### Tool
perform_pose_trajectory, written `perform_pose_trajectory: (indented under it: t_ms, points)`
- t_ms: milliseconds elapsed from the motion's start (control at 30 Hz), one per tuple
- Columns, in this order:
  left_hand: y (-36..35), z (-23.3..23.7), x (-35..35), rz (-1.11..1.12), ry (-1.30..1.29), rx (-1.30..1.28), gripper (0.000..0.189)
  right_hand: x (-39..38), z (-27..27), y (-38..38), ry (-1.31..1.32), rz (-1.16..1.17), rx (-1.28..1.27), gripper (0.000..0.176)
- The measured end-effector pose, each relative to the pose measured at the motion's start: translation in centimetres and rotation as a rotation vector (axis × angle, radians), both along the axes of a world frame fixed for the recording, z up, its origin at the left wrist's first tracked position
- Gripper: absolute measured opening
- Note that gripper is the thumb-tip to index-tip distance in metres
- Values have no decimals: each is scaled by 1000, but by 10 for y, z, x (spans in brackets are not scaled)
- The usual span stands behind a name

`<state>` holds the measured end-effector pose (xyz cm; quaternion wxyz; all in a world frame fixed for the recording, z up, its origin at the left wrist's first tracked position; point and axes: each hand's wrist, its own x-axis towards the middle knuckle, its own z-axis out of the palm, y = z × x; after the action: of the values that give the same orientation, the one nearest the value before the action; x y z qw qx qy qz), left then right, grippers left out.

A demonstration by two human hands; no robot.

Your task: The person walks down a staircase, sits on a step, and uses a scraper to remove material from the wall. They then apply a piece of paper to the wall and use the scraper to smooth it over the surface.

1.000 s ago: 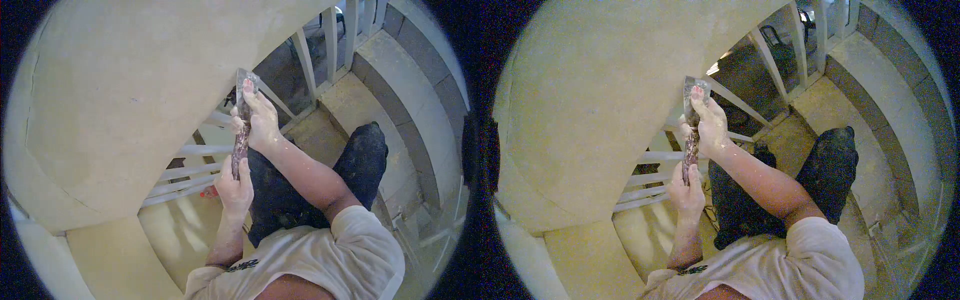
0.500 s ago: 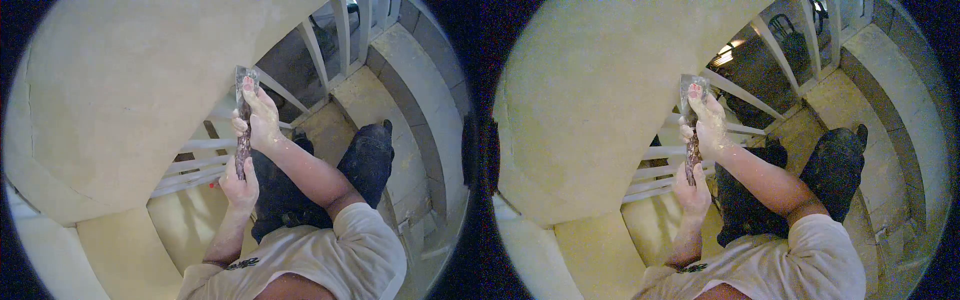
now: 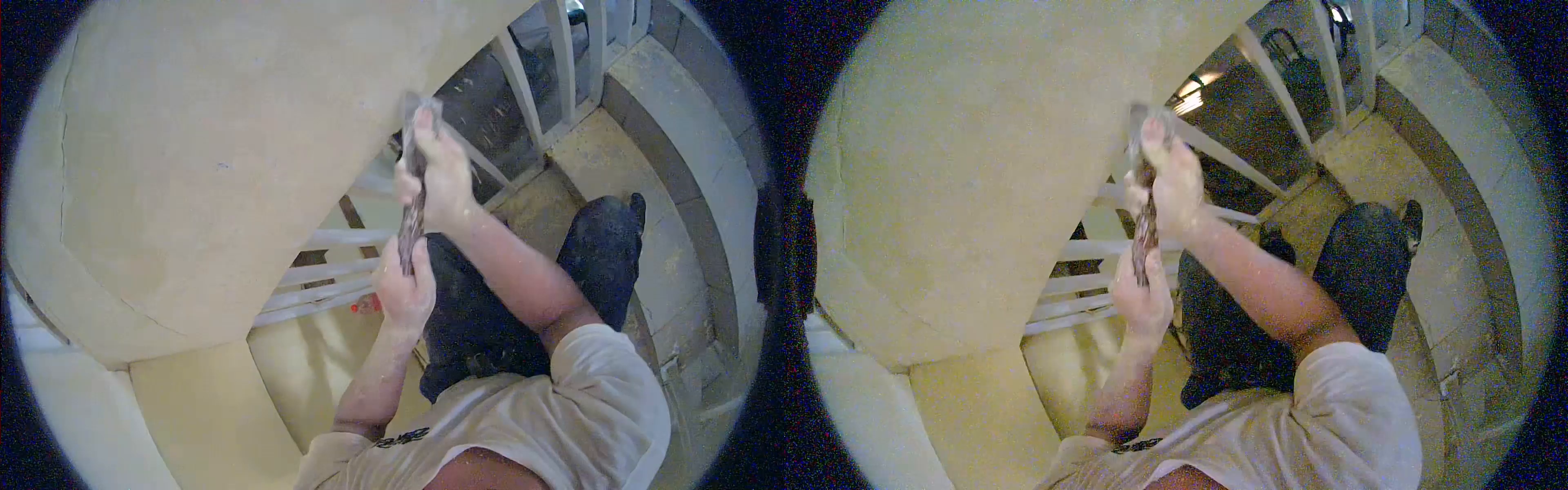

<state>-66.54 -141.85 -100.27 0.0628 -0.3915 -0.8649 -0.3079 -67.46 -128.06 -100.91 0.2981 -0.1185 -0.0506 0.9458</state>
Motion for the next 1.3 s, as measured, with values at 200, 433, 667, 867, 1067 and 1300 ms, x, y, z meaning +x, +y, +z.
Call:
perform_pose_trajectory:
  t_ms: [200, 433, 667, 867, 1067, 1300]
  points:
    - [18, 5, 5, 50, -59, -72, 21, 3, 3, 14, -12, -3, 4, 35]
    - [1, 0, 12, 68, -69, -27, 23, 4, 3, 2, -1, 73, 8, 34]
    - [-7, -4, 12, 46, -63, 3, 22, 7, 3, -5, -49, 98, 44, 32]
    - [20, 2, 13, 40, -31, -33, 23, 8, 3, 20, 16, 12, 18, 35]
    - [0, -2, 16, 71, -51, 6, 24, 4, 7, -5, -55, 107, 30, 32]
    - [29, -1, 18, 38, -175, 6, 19, 5, -7, 19, -54, 18, 72, 38]
